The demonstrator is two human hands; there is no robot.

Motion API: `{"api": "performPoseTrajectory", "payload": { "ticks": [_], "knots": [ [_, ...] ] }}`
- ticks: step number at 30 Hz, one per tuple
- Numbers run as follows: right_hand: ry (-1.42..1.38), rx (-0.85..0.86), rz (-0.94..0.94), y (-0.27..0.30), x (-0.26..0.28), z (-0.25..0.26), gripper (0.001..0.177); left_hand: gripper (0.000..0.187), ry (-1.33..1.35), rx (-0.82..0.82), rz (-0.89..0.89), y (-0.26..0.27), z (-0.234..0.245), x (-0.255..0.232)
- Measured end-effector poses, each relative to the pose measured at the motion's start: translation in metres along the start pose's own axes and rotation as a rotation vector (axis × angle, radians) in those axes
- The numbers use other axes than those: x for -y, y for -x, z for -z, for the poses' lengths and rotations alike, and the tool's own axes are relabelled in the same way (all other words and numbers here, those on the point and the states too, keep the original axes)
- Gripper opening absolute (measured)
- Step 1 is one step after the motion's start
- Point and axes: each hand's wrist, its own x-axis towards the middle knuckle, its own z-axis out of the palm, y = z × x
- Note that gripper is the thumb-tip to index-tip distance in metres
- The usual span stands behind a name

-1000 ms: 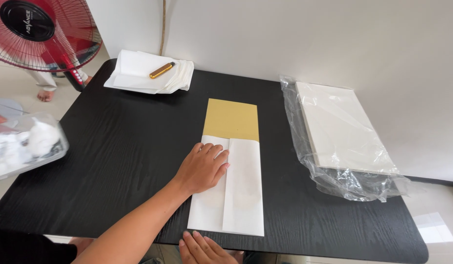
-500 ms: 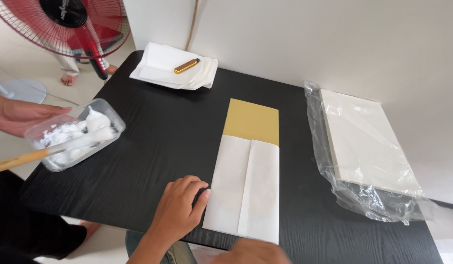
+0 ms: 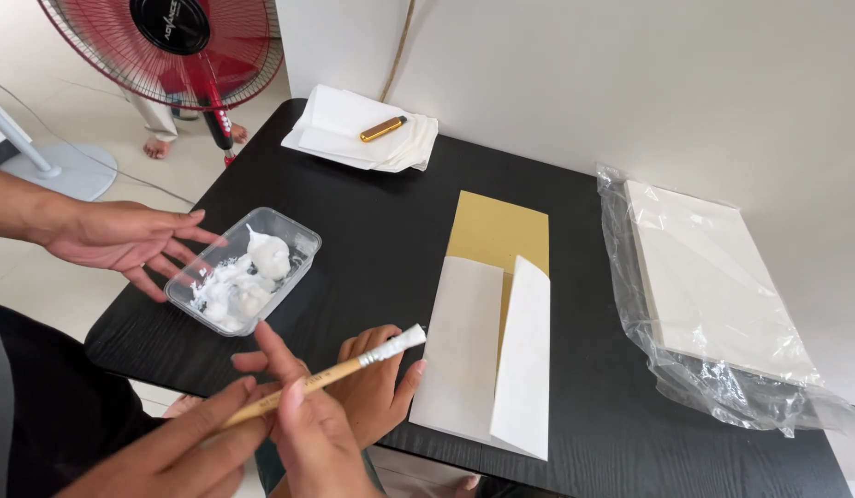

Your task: Manually assembling a paper bag by folding paper around a cardboard template and applying glue with a brush.

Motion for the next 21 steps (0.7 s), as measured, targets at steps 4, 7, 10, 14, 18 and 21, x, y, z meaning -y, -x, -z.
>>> {"api": "performPoseTrajectory", "payload": {
  "ticks": [4,7,10,14,18,21],
  "knots": [
    [-0.023,-0.121,-0.09,0.003,0.018,-0.002,0.067,0.037,0.156,-0.073,0.252,0.021,-0.031,-0.028],
    [-0.029,-0.145,-0.116,0.007,0.028,-0.003,0.066,0.057,-0.441,0.412,-0.225,0.077,-0.104,-0.003],
    [0.078,-0.196,0.022,0.012,0.037,0.002,0.066,0.045,-0.946,0.718,-0.092,0.026,-0.166,-0.061],
    [0.065,-0.327,0.294,0.02,0.059,0.001,0.058,0.062,-1.706,1.146,0.157,-0.1,-0.186,-0.101],
    [0.132,-0.232,0.566,0.023,0.097,0.027,0.048,0.049,0.021,0.282,0.441,-0.105,-0.196,-0.089],
    [0.119,-0.211,0.576,0.03,0.113,0.073,0.051,0.055,0.678,-0.011,0.392,-0.12,-0.19,-0.086]
  ]
}}
